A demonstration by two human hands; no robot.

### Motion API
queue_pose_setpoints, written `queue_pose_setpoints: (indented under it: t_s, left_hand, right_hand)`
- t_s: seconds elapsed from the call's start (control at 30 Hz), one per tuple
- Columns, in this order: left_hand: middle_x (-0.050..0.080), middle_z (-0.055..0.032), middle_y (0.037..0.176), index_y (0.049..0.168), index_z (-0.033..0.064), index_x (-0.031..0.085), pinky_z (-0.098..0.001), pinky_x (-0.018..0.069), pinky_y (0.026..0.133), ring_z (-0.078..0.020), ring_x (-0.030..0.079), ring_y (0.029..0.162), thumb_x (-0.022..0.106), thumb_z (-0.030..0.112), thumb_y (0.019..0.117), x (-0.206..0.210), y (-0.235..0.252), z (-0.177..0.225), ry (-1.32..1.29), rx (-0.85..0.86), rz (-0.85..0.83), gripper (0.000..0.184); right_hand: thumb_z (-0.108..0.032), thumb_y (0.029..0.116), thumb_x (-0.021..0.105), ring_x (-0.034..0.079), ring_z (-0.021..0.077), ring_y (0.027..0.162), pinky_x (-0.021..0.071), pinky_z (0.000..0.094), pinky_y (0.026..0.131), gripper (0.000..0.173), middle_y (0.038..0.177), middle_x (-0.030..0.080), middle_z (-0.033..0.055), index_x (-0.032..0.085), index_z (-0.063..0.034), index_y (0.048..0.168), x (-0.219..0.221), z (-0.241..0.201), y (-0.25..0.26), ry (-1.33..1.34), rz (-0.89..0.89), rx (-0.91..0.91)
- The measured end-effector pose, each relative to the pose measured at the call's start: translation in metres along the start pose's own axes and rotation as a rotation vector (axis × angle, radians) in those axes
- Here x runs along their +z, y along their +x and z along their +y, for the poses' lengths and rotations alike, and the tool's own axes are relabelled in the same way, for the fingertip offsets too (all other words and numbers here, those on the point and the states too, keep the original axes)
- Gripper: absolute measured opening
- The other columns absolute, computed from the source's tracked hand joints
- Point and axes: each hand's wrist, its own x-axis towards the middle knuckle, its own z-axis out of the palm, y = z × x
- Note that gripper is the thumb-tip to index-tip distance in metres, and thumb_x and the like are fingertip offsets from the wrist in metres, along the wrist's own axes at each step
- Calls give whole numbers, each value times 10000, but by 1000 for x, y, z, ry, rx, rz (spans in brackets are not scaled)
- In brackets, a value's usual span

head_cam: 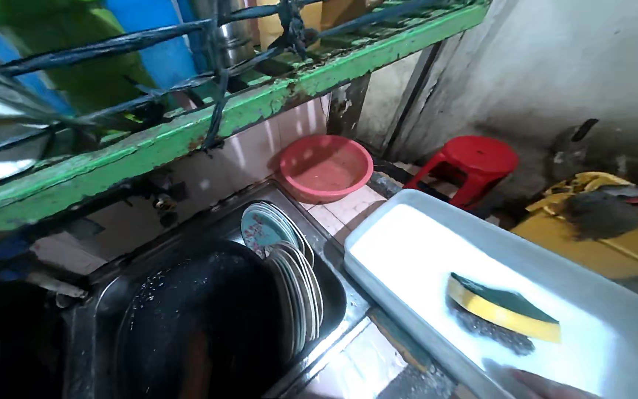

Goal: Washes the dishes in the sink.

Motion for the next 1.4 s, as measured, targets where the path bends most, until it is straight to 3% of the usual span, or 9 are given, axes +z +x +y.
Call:
queue_pose_setpoints:
  t_s: [0.13, 0.3, 0.43, 0.53, 0.7, 0.9, 1.03, 1.23, 1.4]
  left_hand:
    - [692, -141, 1012, 1222, 26, 545, -427, 617, 745, -263, 714, 862, 392, 323, 1095, 25, -24, 42, -781, -309, -622, 357]
    - [686, -165, 1191, 1277, -41, 569, -398, 586, 872, -256, 703, 1038, 323, 185, 1113, 23, -80, 169, -511, 63, -1046, 372]
    - [612, -139, 1365, 1378, 32, 576, -451, 521, 976, -258, 610, 1224, 457, 216, 1100, 21, -105, 198, -292, 226, -814, 354]
    - [594, -164, 1402, 1400, 20, 561, -460, 506, 1001, -281, 584, 1277, 492, 226, 1090, 28, -118, 179, -299, 232, -634, 378]
    - [594, -185, 1382, 1391, -3, 574, -484, 509, 1012, -294, 588, 1259, 474, 246, 1074, 46, -133, 146, -148, 327, -563, 415]
    - [509, -217, 1497, 1504, -7, 448, -498, 456, 1100, -324, 534, 1352, 481, 225, 1087, 56, -120, 130, -17, 308, -392, 478]
    - [586, -184, 1426, 1452, 30, 537, -477, 448, 1122, -287, 573, 1316, 492, 254, 1083, 81, -108, 109, 38, 260, -376, 434]
    - [507, -178, 1514, 1480, 39, 518, -447, 363, 1194, -274, 476, 1417, 460, 346, 1090, 80, -118, 113, 79, 312, -372, 499]
    - [530, -167, 1498, 1464, 62, 549, -436, 366, 1190, -263, 493, 1405, 455, 288, 1092, 82, -119, 113, 127, 334, -354, 445]
  right_hand:
    - [-392, 1117, 369, 623, 490, 1209, 457, 730, 970, 483, 1319, 651, 256, 597, -99, 1426, -1, 3, 2, -7, -28, 18]
    - [-240, 1093, 465, 619, 470, 1231, 449, 666, 1051, 416, 1332, 639, 276, 587, -7, 1415, -2, 4, -3, 142, 86, -27]
    - [-141, 1059, 526, 699, 390, 1073, 543, 542, 986, 356, 1225, 684, 273, 617, 63, 1335, -10, 13, 1, 409, 366, -160]
    - [-157, 991, 638, 650, 378, 1213, 519, 556, 1036, 401, 1318, 663, 218, 636, -34, 1373, -23, 17, 29, 255, 484, -206]
    - [-401, 838, 846, 212, 432, 1547, 207, 573, 1249, 1058, 1661, 226, 270, 233, -61, 1631, -42, 25, 92, -81, -40, -108]
    - [-338, 844, 848, 517, 447, 1357, 449, 648, 1063, 1057, 1599, 403, 193, 181, -234, 1657, -47, 6, 116, -244, -189, -62]
    - [-400, 885, 779, 659, 513, 1090, 489, 696, 937, 883, 1203, 692, 261, 314, -229, 1616, -42, 11, 136, -229, -84, 2]
    - [-361, 852, 821, 515, 503, 1325, 324, 670, 1141, 1022, 1449, 523, 305, 227, -69, 1630, -35, 17, 143, -234, -125, -174]
    - [-218, 889, 800, 571, 499, 1272, 454, 666, 1048, 1003, 1459, 523, 289, 157, -124, 1652, -37, 20, 143, -39, -142, -88]
